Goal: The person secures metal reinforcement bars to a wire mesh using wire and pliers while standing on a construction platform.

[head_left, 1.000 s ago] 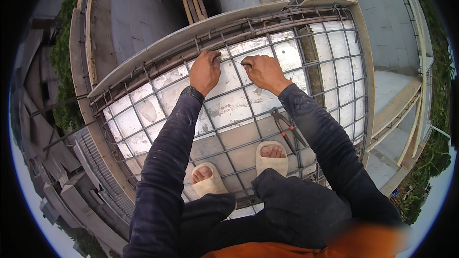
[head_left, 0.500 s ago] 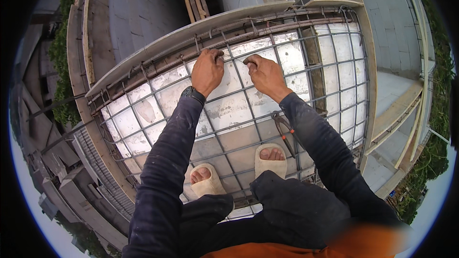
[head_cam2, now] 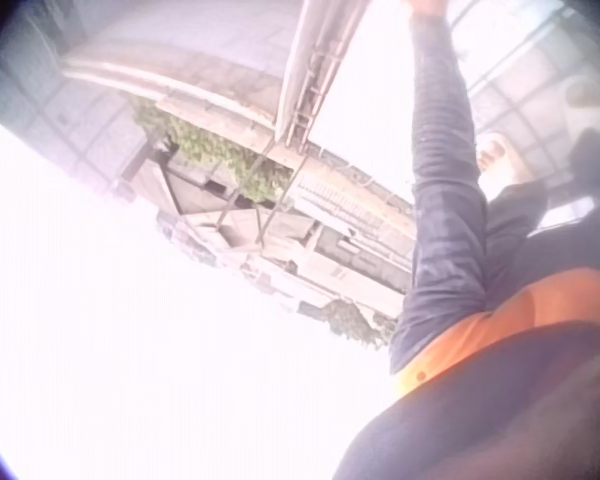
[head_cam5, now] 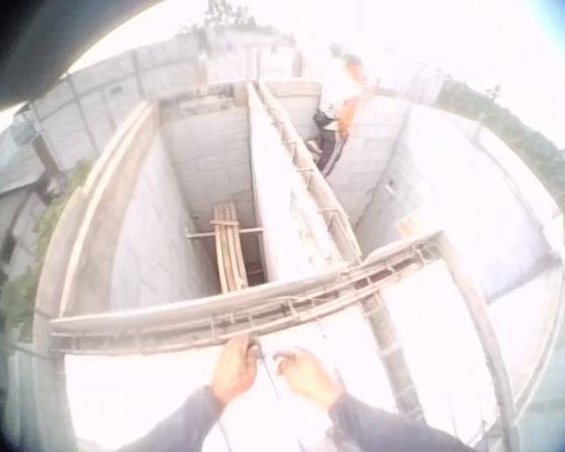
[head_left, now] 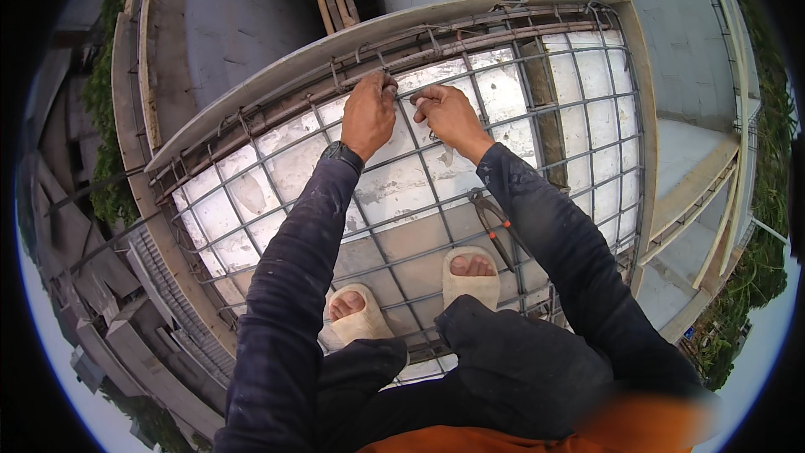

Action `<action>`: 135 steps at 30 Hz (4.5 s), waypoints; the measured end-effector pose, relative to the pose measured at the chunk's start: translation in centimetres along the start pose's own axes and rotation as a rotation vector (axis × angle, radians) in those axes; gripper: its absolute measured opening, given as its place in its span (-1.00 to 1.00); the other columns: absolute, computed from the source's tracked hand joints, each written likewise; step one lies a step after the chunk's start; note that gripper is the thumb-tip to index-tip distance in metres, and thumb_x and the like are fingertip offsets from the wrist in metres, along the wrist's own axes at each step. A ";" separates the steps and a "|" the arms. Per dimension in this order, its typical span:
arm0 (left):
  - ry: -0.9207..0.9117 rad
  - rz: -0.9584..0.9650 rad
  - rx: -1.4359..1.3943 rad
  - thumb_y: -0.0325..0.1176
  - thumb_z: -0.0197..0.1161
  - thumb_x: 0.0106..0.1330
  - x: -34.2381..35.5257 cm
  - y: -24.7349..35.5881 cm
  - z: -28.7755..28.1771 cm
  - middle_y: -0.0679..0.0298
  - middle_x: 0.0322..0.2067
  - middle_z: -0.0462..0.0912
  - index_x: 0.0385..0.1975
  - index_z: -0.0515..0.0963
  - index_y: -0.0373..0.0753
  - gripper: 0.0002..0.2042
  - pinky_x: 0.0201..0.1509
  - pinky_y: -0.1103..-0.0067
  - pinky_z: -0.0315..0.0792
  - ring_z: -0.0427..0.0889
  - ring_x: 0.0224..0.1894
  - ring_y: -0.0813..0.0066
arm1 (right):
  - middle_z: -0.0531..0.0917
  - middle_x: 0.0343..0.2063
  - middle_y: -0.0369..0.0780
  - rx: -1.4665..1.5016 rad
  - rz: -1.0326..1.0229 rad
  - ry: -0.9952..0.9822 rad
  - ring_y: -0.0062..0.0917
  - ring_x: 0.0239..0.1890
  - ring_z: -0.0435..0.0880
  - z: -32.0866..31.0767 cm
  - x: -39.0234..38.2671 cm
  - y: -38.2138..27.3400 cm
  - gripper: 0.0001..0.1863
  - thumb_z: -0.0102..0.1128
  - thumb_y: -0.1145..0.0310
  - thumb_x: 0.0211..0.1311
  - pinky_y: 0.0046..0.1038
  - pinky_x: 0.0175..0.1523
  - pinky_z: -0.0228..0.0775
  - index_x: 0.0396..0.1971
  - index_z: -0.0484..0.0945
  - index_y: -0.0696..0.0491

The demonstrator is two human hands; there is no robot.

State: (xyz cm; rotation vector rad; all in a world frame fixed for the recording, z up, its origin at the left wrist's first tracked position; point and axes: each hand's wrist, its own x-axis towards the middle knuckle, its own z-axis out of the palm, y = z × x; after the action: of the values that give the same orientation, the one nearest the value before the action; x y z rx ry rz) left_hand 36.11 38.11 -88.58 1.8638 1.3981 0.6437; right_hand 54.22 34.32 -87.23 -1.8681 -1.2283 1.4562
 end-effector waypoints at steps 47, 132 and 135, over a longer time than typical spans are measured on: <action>-0.602 0.217 0.575 -0.55 0.25 0.15 6.7 5.9 -3.4 -0.10 -0.11 0.79 0.07 0.69 -0.26 -0.58 0.15 0.17 0.60 0.77 -0.02 -0.08 | 0.60 0.07 -0.14 0.465 0.120 -0.263 -0.53 -0.20 0.64 6.4 -5.4 -4.1 -0.16 0.14 0.51 0.31 -0.51 -0.37 0.62 0.58 0.05 0.08; -0.115 -0.014 0.038 -0.45 0.18 0.29 -2.1 -4.0 -0.3 0.10 0.08 0.59 0.21 0.66 -0.10 -0.55 0.34 0.15 0.31 0.52 0.25 0.09 | 0.66 0.21 -0.04 -0.040 -0.506 0.622 -0.83 -0.58 0.45 -7.5 -22.0 -11.4 -0.43 -0.07 0.13 0.70 -0.75 -0.63 0.25 0.56 0.25 0.01; -0.128 0.019 0.059 -0.43 0.20 0.29 -1.9 -4.5 -0.5 0.09 0.10 0.59 0.18 0.68 -0.06 -0.57 0.33 0.16 0.37 0.55 0.24 0.06 | 0.53 0.32 0.13 0.335 -0.692 0.571 -0.79 -0.58 0.50 -6.8 -23.2 -14.6 -0.39 -0.19 0.11 0.73 -0.77 -0.69 0.27 0.62 0.07 -0.01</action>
State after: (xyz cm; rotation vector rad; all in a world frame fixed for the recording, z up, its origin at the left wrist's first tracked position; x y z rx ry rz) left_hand 32.51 37.19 -91.72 1.9316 1.3313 0.4881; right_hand 54.41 22.62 -61.50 -1.2965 -1.0911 0.6403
